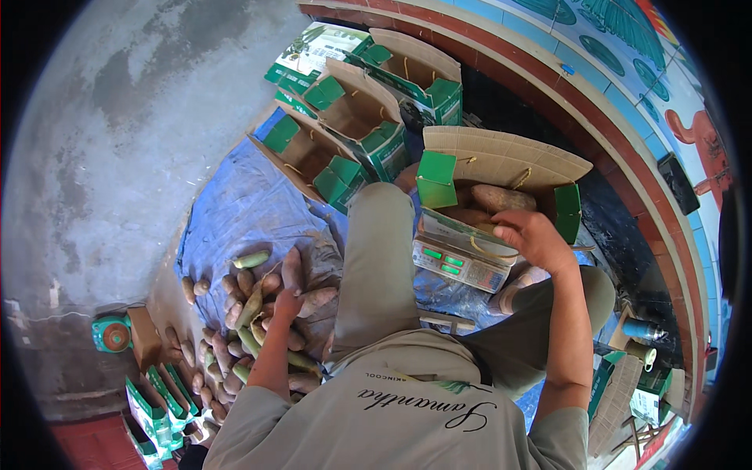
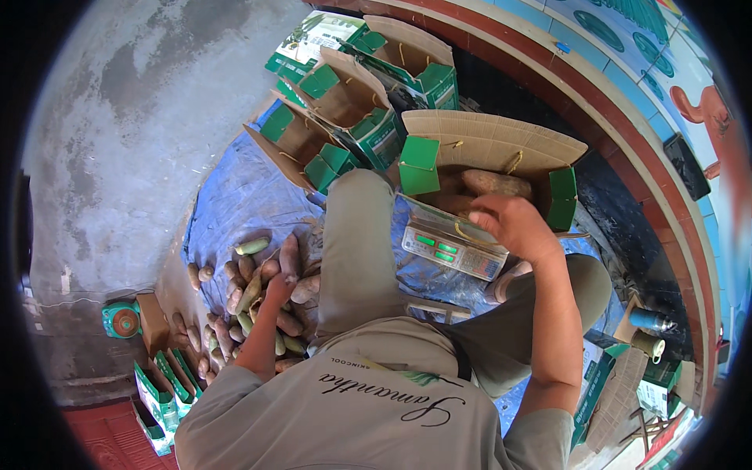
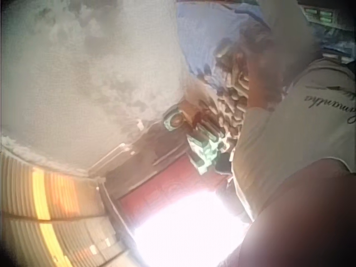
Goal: Picking up vegetables from the floor, weighing them on a scale, and packing them into cardboard boxes.
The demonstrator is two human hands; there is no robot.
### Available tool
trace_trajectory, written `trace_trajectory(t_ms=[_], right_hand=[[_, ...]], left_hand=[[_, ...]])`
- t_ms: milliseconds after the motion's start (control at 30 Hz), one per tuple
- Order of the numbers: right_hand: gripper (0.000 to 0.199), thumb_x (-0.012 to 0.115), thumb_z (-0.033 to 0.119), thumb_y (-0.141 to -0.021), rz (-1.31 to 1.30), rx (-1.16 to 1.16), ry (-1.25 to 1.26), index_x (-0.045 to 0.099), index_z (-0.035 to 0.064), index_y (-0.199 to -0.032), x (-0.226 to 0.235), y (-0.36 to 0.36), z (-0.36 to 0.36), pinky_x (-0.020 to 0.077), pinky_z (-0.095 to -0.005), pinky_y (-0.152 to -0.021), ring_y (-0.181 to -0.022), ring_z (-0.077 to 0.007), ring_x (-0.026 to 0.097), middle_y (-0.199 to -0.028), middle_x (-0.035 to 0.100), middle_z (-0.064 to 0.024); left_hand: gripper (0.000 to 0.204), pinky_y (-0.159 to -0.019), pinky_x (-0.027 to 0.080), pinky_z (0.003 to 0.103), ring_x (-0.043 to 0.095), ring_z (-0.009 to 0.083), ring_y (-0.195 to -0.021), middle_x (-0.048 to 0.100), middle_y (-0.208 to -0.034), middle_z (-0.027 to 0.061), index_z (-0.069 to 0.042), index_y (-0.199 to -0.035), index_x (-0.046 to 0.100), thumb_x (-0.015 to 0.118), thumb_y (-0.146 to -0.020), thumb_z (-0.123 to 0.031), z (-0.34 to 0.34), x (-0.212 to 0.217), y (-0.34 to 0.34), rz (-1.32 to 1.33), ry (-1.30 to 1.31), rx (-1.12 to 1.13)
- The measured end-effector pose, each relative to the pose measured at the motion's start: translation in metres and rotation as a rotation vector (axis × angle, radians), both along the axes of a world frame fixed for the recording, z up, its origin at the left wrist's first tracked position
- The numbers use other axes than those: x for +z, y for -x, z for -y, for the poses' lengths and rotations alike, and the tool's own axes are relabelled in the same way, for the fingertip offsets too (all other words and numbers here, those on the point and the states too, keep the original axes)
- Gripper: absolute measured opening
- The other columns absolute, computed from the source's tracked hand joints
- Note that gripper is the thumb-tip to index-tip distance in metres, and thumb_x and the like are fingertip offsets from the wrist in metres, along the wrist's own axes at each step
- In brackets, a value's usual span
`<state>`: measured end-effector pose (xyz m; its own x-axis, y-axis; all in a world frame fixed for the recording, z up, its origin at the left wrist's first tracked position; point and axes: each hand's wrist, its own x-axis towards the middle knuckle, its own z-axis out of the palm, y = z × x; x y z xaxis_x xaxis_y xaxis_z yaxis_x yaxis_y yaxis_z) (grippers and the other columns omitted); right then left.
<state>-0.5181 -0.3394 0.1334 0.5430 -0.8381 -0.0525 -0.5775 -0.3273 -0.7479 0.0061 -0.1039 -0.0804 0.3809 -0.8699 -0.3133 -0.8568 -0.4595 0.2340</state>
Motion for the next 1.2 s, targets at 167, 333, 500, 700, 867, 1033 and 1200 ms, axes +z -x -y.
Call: trace_trajectory(t_ms=[167, 333, 500, 700, 867, 1033, 1200], right_hand=[[0.023, 0.061, 0.019, -0.085, 0.008, -0.2, 0.158, 0.062, -0.0007, -0.098, 0.004, 0.018, 0.0, 0.0476, -0.0363, -0.072, -0.082, -0.0349, 0.061, -0.088, 0.064, -0.019], [0.02, 0.06, 0.014, -0.085, -0.002, -0.256, 0.186, 0.062, -0.0012, -0.097, -0.009, 0.014, 0.011, 0.0475, -0.0337, -0.069, -0.077, -0.0303, 0.062, -0.086, 0.064, -0.0187], [0.018, 0.058, 0.012, -0.086, -0.019, -0.26, 0.18, 0.062, -0.0005, -0.098, -0.015, 0.016, 0.01, 0.0471, -0.0311, -0.067, -0.071, -0.0241, 0.061, -0.082, 0.063, -0.0169], [0.018, 0.055, 0.01, -0.088, -0.067, -0.199, 0.206, 0.062, -0.0018, -0.099, -0.022, 0.02, 0.009, 0.0453, -0.0272, -0.07, -0.074, -0.016, 0.058, -0.082, 0.063, -0.0117], [0.018, 0.055, 0.01, -0.089, -0.107, -0.182, 0.154, 0.061, -0.0021, -0.101, -0.025, 0.024, 0.014, 0.0452, -0.0268, -0.071, -0.075, -0.0152, 0.057, -0.083, 0.063, -0.0116], [0.02, 0.054, 0.011, -0.09, -0.112, -0.183, 0.138, 0.06, -0.002, -0.104, -0.033, 0.029, 0.016, 0.0445, -0.0254, -0.07, -0.074, -0.012, 0.055, -0.08, 0.061, -0.0074], [0.024, 0.054, 0.015, -0.092, -0.12, -0.188, 0.094, 0.061, -0.0014, -0.108, -0.047, 0.037, 0.027, 0.0443, -0.025, -0.071, -0.076, -0.0114, 0.055, -0.081, 0.061, -0.0048]], left_hand=[[0.046, -0.087, 0.046, 0.043, 0.057, 0.0372, -0.101, 0.061, -0.104, 0.0234, -0.001, -0.109, 0.06, 0.061, -0.074, -0.031, -0.077, -0.047, 0.007, -0.03, -0.312, 0.111], [0.056, -0.089, 0.046, 0.04, 0.057, 0.0348, -0.104, 0.06, -0.109, 0.0224, -0.001, -0.118, 0.055, 0.062, -0.072, -0.032, -0.208, -0.165, -0.035, 0.047, -0.516, -0.343], [0.068, -0.092, 0.045, 0.038, 0.056, 0.0331, -0.109, 0.056, -0.12, 0.0195, -0.003, -0.128, 0.047, 0.065, -0.07, -0.034, -0.219, -0.143, -0.009, -0.293, -0.817, 0.163], [0.065, -0.091, 0.045, 0.039, 0.056, 0.0318, -0.11, 0.056, -0.121, 0.0187, -0.005, -0.126, 0.05, 0.064, -0.071, -0.034, -0.194, -0.08, 0.052, -0.277, -0.786, 0.211], [0.051, -0.089, 0.046, 0.04, 0.056, 0.0313, -0.11, 0.057, -0.12, 0.0174, -0.004, -0.115, 0.059, 0.062, -0.073, -0.033, -0.208, -0.115, 0.054, -0.297, -0.856, 0.171], [0.04, -0.087, 0.048, 0.039, 0.058, 0.0304, -0.106, 0.06, -0.115, 0.0149, -0.005, -0.104, 0.066, 0.057, -0.075, -0.032, -0.229, -0.147, 0.052, -0.252, -0.884, -0.107], [0.054, -0.101, 0.038, 0.044, 0.045, 0.0331, -0.123, 0.047, -0.132, 0.0143, -0.014, -0.129, 0.048, 0.057, -0.08, -0.035, -0.196, -0.045, 0.076, -0.22, -0.818, 0.481]])
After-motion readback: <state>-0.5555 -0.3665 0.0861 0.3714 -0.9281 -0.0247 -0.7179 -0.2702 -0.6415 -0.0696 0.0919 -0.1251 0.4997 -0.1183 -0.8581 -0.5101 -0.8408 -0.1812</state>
